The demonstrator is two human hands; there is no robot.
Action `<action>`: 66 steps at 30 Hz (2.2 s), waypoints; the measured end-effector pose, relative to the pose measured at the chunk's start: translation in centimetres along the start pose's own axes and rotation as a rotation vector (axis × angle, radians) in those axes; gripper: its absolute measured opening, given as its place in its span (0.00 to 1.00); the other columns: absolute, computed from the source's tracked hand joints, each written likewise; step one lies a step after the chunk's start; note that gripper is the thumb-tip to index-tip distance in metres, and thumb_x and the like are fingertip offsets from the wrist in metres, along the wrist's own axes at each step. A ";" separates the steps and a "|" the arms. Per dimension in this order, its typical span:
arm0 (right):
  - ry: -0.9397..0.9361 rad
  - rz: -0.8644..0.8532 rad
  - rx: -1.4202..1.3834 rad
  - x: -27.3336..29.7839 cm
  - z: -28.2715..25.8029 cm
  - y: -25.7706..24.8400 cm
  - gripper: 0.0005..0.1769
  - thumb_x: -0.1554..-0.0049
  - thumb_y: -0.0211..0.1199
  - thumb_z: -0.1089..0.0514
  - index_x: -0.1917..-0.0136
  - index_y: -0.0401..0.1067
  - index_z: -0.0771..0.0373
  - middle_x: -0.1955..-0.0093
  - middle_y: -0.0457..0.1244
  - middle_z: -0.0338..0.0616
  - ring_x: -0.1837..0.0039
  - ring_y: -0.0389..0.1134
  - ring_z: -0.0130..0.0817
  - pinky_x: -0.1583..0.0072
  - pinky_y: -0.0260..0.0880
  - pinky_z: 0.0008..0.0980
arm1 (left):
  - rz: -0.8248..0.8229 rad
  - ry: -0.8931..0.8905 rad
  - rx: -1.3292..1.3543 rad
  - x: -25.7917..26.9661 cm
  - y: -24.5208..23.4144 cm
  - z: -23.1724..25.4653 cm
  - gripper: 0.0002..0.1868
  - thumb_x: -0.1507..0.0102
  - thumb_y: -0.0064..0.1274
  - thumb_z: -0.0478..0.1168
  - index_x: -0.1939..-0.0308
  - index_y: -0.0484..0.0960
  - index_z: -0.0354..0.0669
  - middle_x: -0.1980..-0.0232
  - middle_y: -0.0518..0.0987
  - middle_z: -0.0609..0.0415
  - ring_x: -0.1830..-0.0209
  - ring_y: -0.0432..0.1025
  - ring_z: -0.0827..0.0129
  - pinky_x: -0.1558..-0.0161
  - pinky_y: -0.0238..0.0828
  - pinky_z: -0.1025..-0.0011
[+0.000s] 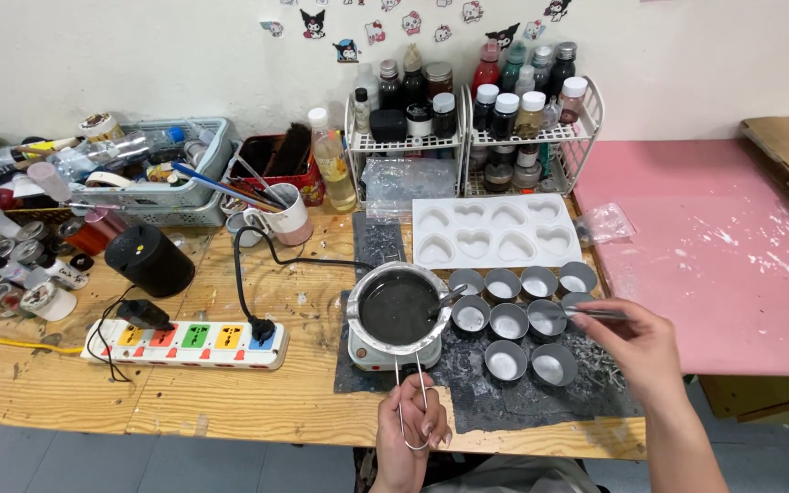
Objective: Prepare candle molds and scoop liquid wax from a melting pot.
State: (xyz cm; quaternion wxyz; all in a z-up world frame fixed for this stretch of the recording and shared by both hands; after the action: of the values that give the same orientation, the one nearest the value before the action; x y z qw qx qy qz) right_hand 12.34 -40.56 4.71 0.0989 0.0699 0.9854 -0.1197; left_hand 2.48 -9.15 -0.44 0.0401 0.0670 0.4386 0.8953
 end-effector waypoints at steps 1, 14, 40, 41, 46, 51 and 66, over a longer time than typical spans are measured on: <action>0.002 -0.003 0.000 -0.3 0.6 0.3 0.13 0.46 0.68 0.66 0.46 0.78 0.67 0.53 0.73 0.46 0.52 0.74 0.29 0.49 0.76 0.29 | 0.004 0.000 0.001 0.1 0.2 0.2 0.27 0.28 0.22 0.55 0.51 0.70 0.37 0.79 0.60 0.56 0.83 0.58 0.71 0.73 0.64 0.70; -0.463 -0.403 0.241 0.9 -5.1 8.0 0.11 0.49 0.70 0.61 0.51 0.76 0.63 0.51 0.70 0.45 0.49 0.74 0.36 0.49 0.75 0.35 | 0.002 -0.049 -0.022 0.3 0.8 0.8 0.26 0.28 0.19 0.54 0.51 0.69 0.39 0.78 0.60 0.57 0.82 0.58 0.71 0.71 0.64 0.70; -0.321 -0.600 0.424 -2.2 -1.9 12.7 0.07 0.44 0.66 0.60 0.53 0.75 0.64 0.58 0.72 0.46 0.56 0.75 0.40 0.56 0.72 0.37 | -0.015 -0.058 -0.057 0.4 0.4 1.2 0.28 0.28 0.21 0.56 0.51 0.67 0.36 0.78 0.60 0.58 0.81 0.59 0.73 0.71 0.66 0.72; -0.354 -0.546 0.445 -2.2 -2.0 12.1 0.07 0.45 0.67 0.59 0.53 0.76 0.63 0.57 0.72 0.45 0.56 0.75 0.39 0.55 0.72 0.35 | -0.028 -0.053 -0.045 0.3 0.3 1.1 0.28 0.28 0.21 0.56 0.51 0.67 0.35 0.78 0.60 0.57 0.81 0.59 0.73 0.70 0.66 0.72; -0.426 -0.455 0.416 -0.7 -4.7 8.0 0.06 0.45 0.68 0.61 0.54 0.76 0.63 0.56 0.74 0.43 0.53 0.76 0.34 0.51 0.73 0.32 | -0.063 -0.036 -0.012 0.0 -0.5 0.5 0.28 0.28 0.21 0.57 0.51 0.67 0.35 0.77 0.60 0.57 0.81 0.60 0.72 0.71 0.67 0.72; -0.353 -0.277 -0.140 1.0 -6.0 7.3 0.05 0.43 0.65 0.65 0.52 0.73 0.65 0.53 0.70 0.46 0.50 0.75 0.31 0.49 0.77 0.30 | -0.062 -0.034 0.011 -0.5 -1.0 -0.3 0.27 0.28 0.21 0.57 0.51 0.66 0.36 0.78 0.61 0.56 0.82 0.60 0.71 0.72 0.68 0.70; -0.349 -0.292 0.220 -0.3 -10.0 10.7 0.12 0.46 0.68 0.59 0.49 0.75 0.63 0.57 0.72 0.39 0.56 0.75 0.26 0.56 0.72 0.25 | -0.051 -0.048 0.016 -1.1 -2.0 -1.4 0.28 0.29 0.21 0.56 0.49 0.67 0.36 0.78 0.61 0.55 0.83 0.60 0.69 0.72 0.68 0.69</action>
State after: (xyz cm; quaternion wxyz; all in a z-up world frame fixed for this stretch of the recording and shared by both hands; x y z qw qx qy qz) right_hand 12.61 -27.85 11.94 0.2409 -0.0846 0.9341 -0.2497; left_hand 3.39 -9.18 -2.94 0.0727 0.0776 0.4460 0.8887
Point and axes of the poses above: each hand's wrist, its own x-axis away from the middle knuckle, its own y-axis out of the palm, z = x × y, the point moved 3 cm from there along -x, towards the middle knuckle
